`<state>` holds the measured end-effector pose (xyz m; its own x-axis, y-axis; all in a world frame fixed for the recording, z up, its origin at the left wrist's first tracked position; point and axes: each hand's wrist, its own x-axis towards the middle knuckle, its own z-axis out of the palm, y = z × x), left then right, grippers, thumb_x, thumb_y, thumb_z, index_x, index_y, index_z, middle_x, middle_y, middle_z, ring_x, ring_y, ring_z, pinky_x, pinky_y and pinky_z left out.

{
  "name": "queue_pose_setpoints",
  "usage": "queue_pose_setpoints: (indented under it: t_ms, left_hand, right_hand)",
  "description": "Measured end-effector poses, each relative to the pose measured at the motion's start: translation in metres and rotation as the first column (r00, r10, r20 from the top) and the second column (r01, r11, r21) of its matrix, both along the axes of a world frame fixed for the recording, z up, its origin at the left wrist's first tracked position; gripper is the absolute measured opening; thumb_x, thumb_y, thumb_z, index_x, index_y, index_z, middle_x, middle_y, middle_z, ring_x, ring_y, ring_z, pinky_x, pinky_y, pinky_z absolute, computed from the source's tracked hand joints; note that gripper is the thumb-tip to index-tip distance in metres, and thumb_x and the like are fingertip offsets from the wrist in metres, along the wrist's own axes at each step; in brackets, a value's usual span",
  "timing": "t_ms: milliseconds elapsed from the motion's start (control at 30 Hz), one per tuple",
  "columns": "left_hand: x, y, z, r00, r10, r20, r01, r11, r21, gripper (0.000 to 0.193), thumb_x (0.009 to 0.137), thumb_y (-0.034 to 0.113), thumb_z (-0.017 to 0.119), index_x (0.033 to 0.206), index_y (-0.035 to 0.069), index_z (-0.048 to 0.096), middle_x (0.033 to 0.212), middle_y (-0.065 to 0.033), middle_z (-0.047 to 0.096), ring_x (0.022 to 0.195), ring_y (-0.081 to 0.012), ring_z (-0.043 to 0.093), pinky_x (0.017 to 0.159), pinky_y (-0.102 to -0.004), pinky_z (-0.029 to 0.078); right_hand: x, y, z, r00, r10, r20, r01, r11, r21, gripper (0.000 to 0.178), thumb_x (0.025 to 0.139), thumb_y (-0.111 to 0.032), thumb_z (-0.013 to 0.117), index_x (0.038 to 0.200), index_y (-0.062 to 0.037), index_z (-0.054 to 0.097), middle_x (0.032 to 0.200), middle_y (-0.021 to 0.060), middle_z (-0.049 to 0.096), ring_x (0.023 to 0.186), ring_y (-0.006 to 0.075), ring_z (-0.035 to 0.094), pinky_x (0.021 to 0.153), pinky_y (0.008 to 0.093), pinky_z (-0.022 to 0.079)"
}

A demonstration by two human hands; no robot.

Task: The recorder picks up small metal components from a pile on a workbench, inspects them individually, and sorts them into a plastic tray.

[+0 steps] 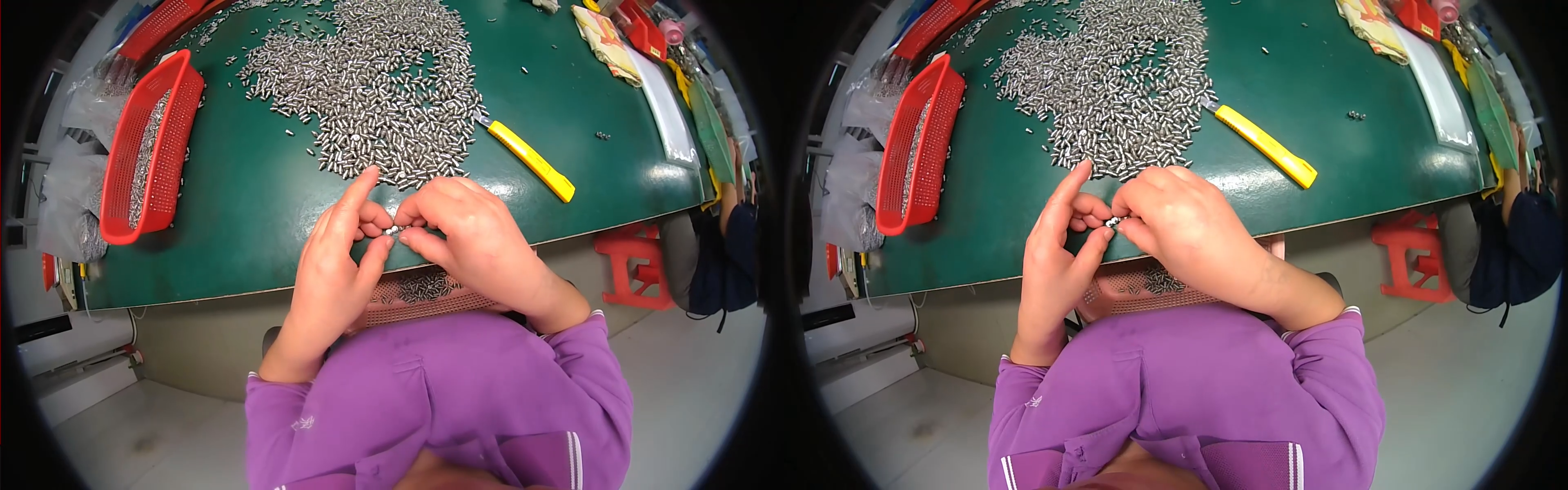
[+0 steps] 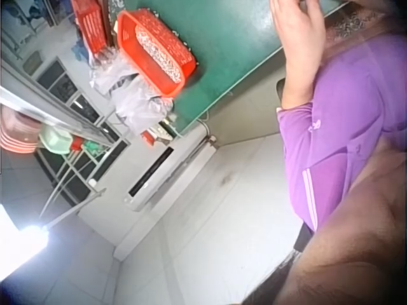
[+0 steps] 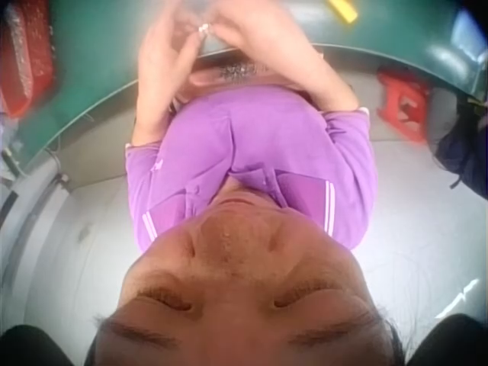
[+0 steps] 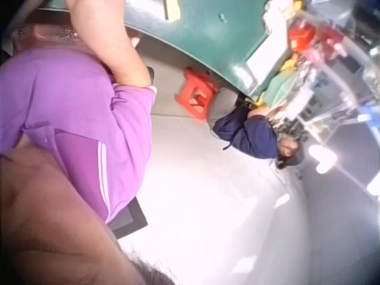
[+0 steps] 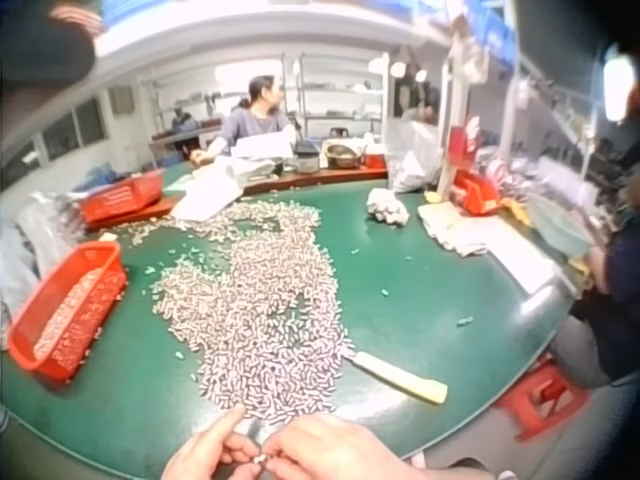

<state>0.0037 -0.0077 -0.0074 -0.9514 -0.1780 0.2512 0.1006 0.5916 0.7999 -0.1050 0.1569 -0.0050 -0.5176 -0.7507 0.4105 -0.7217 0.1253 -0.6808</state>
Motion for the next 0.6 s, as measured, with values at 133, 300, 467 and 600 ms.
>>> queue_pose_setpoints:
  t_ms: [133,300,467,600]
  left_hand:
    - [0.001,-0.004,-0.002,1.000,0.004,-0.021,-0.003,0.999,0.042,0.074,0.081,-0.011,0.064,0.150,0.003,0.041,0.099,-0.0083,0.063,0.087,-0.0189,0.061,0.080,-0.0329,0.052]
    - [0.002,-0.009,-0.013,0.995,0.064,-0.083,-0.026,0.918,0.395,0.070,0.085,-0.014,0.050,0.152,-0.001,0.033,0.111,-0.0104,0.058,0.091,-0.0123,0.056,0.085,-0.0266,0.049]
    - [0.000,-0.007,-0.009,0.990,0.120,-0.079,-0.070,0.885,0.460,0.067,0.087,-0.013,0.049,0.152,-0.001,0.033,0.113,-0.0103,0.057,0.095,-0.0126,0.056,0.088,-0.0264,0.047]
    - [0.003,-0.006,-0.011,0.990,0.135,-0.040,-0.118,0.951,0.284,0.060,0.089,-0.010,0.056,0.147,-0.002,0.043,0.115,-0.0107,0.059,0.096,-0.0132,0.057,0.085,-0.0270,0.049]
  right_hand:
    - [0.000,0.002,0.005,0.999,0.027,0.047,-0.028,0.999,0.032,0.022,0.078,-0.006,0.075,0.096,-0.0054,0.063,0.090,0.0087,0.063,0.086,0.0292,0.063,0.079,0.0415,0.049]
    - [0.005,-0.004,0.008,0.999,-0.009,-0.048,0.011,0.999,0.032,0.025,0.079,-0.006,0.074,0.100,-0.0055,0.062,0.095,0.0113,0.060,0.091,0.0323,0.060,0.079,0.0436,0.049]
    - [0.008,0.001,0.004,0.994,0.101,-0.046,-0.095,0.987,0.129,0.020,0.083,-0.011,0.073,0.101,-0.0092,0.067,0.093,0.0083,0.059,0.089,0.0301,0.061,0.078,0.0415,0.050]
    - [0.014,0.022,0.008,0.968,0.250,0.013,-0.250,0.963,0.097,0.013,0.083,-0.009,0.069,0.094,-0.0053,0.063,0.089,0.0120,0.056,0.085,0.0336,0.058,0.073,0.0441,0.050]
